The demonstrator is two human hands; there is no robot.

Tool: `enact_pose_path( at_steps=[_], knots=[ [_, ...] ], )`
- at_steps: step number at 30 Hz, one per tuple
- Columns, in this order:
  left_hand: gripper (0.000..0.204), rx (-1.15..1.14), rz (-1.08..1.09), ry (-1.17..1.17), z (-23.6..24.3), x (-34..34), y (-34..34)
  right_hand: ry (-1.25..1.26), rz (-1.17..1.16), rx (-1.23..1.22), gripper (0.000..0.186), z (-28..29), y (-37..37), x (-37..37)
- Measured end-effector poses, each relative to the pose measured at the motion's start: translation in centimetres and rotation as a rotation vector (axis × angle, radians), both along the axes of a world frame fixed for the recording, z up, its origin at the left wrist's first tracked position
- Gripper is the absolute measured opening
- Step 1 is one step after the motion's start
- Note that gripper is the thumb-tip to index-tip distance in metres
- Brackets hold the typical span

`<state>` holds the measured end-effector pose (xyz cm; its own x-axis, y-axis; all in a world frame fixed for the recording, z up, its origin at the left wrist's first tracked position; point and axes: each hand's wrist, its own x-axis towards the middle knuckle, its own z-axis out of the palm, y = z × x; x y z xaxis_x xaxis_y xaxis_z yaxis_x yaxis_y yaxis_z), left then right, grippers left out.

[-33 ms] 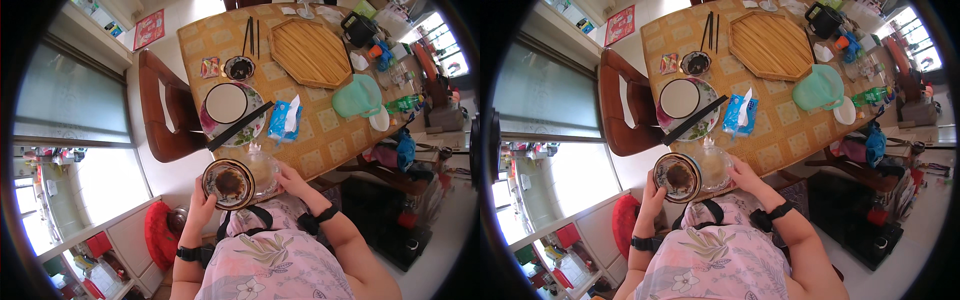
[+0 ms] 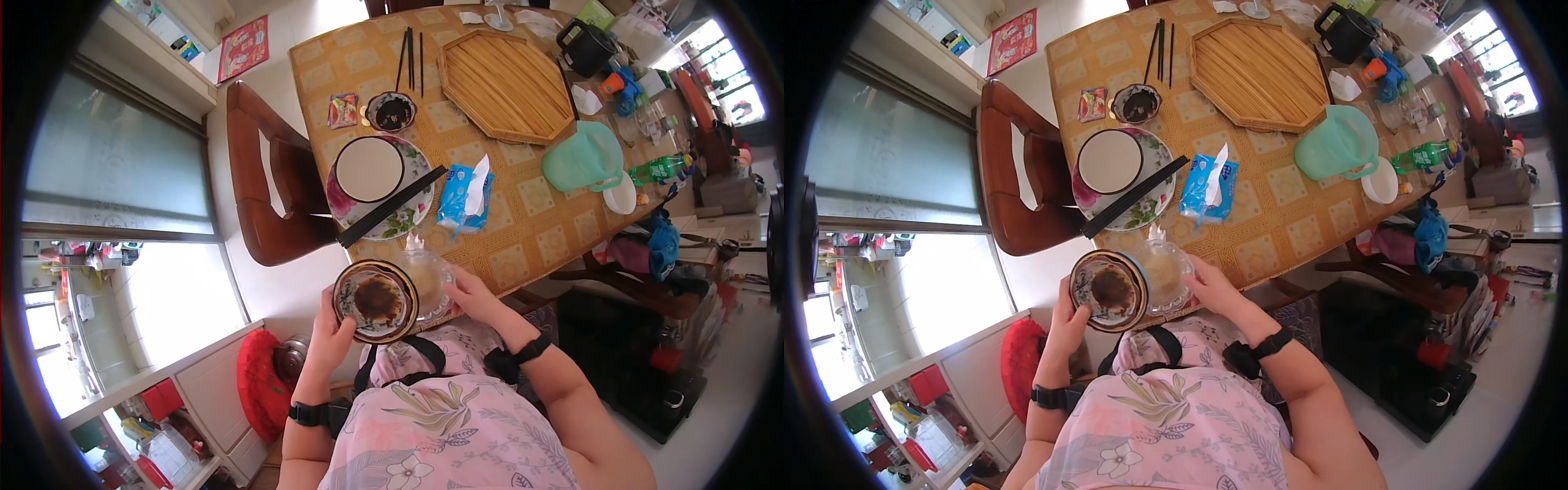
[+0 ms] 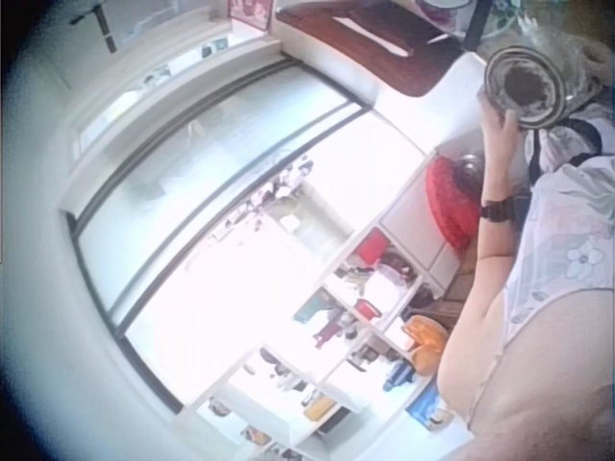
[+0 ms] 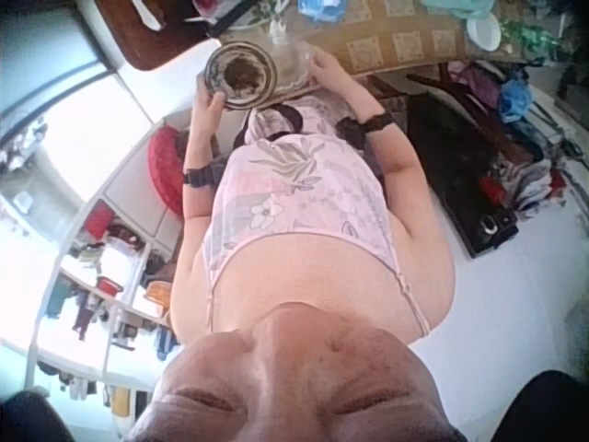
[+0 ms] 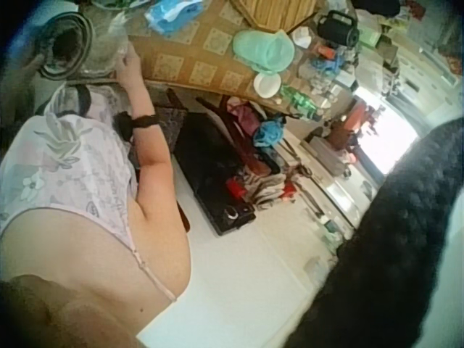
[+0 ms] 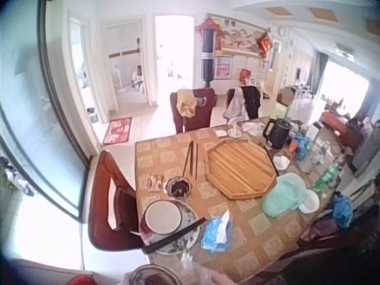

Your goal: The person moves laundry from a couch to a bathroom sink, then collects used dishes and a tray from a dining table and places them into a kitchen sink.

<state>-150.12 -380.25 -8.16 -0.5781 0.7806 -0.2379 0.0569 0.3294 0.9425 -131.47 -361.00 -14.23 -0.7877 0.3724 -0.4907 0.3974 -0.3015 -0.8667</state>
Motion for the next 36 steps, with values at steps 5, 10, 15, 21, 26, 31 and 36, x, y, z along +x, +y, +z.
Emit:
enact_pose_path(
  at_steps=[5,10,15,21,26,31,36],
  knots=[
    [0.045,-0.183,-0.118,-0.014,-0.2,0.5,1.9,0.019,0.059,0.012,0.038,-3.0,-1.4,-1.3],
    [0.045,-0.163,-0.161,0.067,-1.5,0.9,2.2,0.047,0.144,0.113,0.039,-3.7,-1.9,-1.8],
    [0.045,-0.178,-0.194,0.068,-1.4,0.9,1.7,0.012,0.214,0.139,0.039,-3.0,-1.7,-1.2],
    [0.045,-0.233,-0.216,0.136,-2.5,1.2,1.4,0.024,0.114,0.034,0.036,-3.9,-2.3,-0.9],
    [0.046,-0.361,-0.225,0.175,-3.0,1.2,1.2,0.106,0.071,0.87,0.032,-2.5,-0.6,-2.0],
    [0.046,-0.464,-0.26,0.274,-2.8,1.4,2.1,0.217,0.314,0.872,0.036,-2.1,2.2,-5.9],
    [0.043,-0.552,-0.297,0.411,-2.1,1.3,2.5,-0.075,0.756,1.032,0.011,-2.4,4.4,-8.6]
  ],
)
